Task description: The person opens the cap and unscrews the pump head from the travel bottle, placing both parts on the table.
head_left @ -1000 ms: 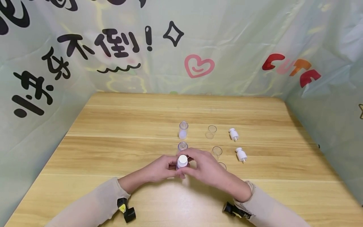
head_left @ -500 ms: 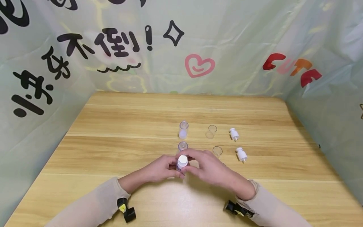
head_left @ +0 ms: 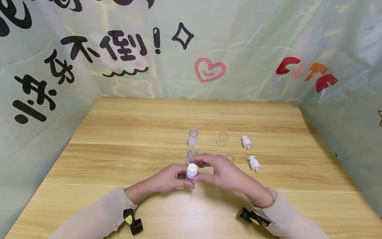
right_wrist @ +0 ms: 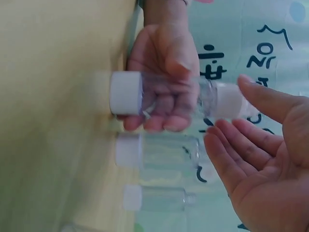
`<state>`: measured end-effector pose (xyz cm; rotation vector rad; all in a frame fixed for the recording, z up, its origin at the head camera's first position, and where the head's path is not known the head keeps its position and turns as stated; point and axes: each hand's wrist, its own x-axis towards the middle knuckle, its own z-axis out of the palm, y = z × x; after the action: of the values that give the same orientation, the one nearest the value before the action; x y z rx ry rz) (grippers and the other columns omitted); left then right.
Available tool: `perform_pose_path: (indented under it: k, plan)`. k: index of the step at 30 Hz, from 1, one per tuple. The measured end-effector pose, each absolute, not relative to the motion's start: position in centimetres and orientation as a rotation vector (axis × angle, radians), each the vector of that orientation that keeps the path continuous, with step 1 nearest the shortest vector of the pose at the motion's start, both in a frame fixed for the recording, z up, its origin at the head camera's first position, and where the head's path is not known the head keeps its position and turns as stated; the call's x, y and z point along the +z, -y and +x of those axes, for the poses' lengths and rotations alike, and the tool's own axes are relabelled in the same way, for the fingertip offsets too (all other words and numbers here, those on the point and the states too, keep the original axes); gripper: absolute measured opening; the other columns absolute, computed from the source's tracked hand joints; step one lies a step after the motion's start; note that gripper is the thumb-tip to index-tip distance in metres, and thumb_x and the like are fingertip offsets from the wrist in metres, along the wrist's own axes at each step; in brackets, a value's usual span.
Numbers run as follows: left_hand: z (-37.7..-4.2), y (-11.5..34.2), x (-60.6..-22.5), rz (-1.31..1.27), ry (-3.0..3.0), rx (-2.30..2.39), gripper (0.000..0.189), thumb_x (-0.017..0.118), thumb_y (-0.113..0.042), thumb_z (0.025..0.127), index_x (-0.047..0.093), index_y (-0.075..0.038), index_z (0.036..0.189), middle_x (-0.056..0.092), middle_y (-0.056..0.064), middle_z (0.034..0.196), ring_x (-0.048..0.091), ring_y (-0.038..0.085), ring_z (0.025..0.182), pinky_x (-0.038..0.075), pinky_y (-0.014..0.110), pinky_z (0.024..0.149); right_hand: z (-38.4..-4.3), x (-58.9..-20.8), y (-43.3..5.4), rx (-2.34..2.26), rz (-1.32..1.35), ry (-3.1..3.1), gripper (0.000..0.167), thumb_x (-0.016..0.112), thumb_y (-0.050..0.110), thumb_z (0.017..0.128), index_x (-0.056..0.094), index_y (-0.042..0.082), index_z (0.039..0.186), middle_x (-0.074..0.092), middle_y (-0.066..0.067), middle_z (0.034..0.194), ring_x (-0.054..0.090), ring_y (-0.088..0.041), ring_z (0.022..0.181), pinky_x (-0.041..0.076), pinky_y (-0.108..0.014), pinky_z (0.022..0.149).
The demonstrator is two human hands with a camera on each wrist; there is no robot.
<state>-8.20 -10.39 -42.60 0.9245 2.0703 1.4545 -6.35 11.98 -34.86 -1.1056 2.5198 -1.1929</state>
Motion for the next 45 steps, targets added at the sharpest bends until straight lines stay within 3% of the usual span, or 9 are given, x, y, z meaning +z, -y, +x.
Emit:
perform_pose_path:
  k: [7, 11, 21, 25, 30, 36, 45]
  plan:
    - [-8.2, 10.6, -42.6, 0.942, -2.073, 1.453, 0.033, 0.075, -0.018, 0.088, 0.068, -0.007, 0.118, 0.07, -0.001, 0.114, 0.063, 0.01, 0.107, 0.05, 0.026, 0.094, -5.8, -36.2, -10.7, -1.194, -1.209, -2.641, 0.05, 0.081, 0.029, 0.081, 0.061, 0.015, 0.125, 0.067, 0.006, 0.115, 0.063, -0.01, 0.104, 0.052, -0.034, 0.091]
    - [-8.2, 10.6, -42.7, 0.97, -2.078, 1.456, 0.032, 0.075, -0.017, 0.088, 0.068, -0.007, 0.118, 0.07, 0.001, 0.114, 0.063, 0.01, 0.109, 0.049, 0.026, 0.095, -5.3, -36.6, -10.2, -1.173, -1.174, -2.721, 0.052, 0.081, 0.032, 0.08, 0.062, 0.013, 0.125, 0.066, 0.005, 0.118, 0.062, -0.013, 0.109, 0.051, -0.037, 0.093]
    - [-8.1, 10.5, -42.5, 0.937, -2.039, 1.47, 0.027, 0.072, -0.016, 0.09, 0.069, -0.007, 0.115, 0.071, 0.0, 0.108, 0.066, 0.009, 0.099, 0.054, 0.027, 0.087, -5.5, -36.7, -10.1, -1.224, -1.106, -2.745, 0.043, 0.081, 0.032, 0.079, 0.065, 0.017, 0.116, 0.067, 0.012, 0.103, 0.063, -0.006, 0.093, 0.055, -0.032, 0.082]
    - [-8.1, 10.5, -42.7, 0.948, -2.043, 1.483, 0.026, 0.074, -0.015, 0.088, 0.069, -0.007, 0.112, 0.072, 0.0, 0.106, 0.066, 0.01, 0.096, 0.054, 0.028, 0.085, -5.9, -36.3, -10.4, -1.206, -1.114, -2.724, 0.038, 0.082, 0.03, 0.079, 0.068, 0.018, 0.113, 0.069, 0.013, 0.1, 0.064, -0.007, 0.094, 0.055, -0.032, 0.084]
    - [-8.2, 10.5, -42.7, 0.957, -2.054, 1.473, 0.026, 0.075, -0.016, 0.088, 0.069, -0.009, 0.112, 0.072, -0.003, 0.107, 0.066, 0.009, 0.098, 0.053, 0.028, 0.087, -6.0, -35.8, -10.9, -1.191, -1.114, -2.63, 0.033, 0.078, 0.025, 0.085, 0.067, 0.02, 0.115, 0.068, 0.014, 0.106, 0.064, -0.009, 0.103, 0.053, -0.035, 0.09]
    - [-8.2, 10.4, -42.7, 0.942, -2.096, 1.435, 0.023, 0.077, -0.02, 0.086, 0.07, -0.011, 0.107, 0.072, -0.006, 0.101, 0.066, 0.008, 0.092, 0.054, 0.027, 0.085, -6.2, -35.3, -11.5, -1.2, -1.092, -2.506, 0.04, 0.073, 0.019, 0.089, 0.062, 0.018, 0.127, 0.066, 0.011, 0.118, 0.062, -0.009, 0.109, 0.049, -0.036, 0.097]
    - [-8.3, 10.5, -42.8, 0.934, -2.092, 1.435, 0.025, 0.077, -0.023, 0.086, 0.069, -0.013, 0.109, 0.071, -0.007, 0.105, 0.064, 0.009, 0.099, 0.051, 0.028, 0.09, -6.3, -35.5, -11.4, -1.235, -1.124, -2.55, 0.05, 0.079, 0.025, 0.083, 0.061, 0.015, 0.128, 0.065, 0.003, 0.123, 0.063, -0.01, 0.107, 0.05, -0.034, 0.095]
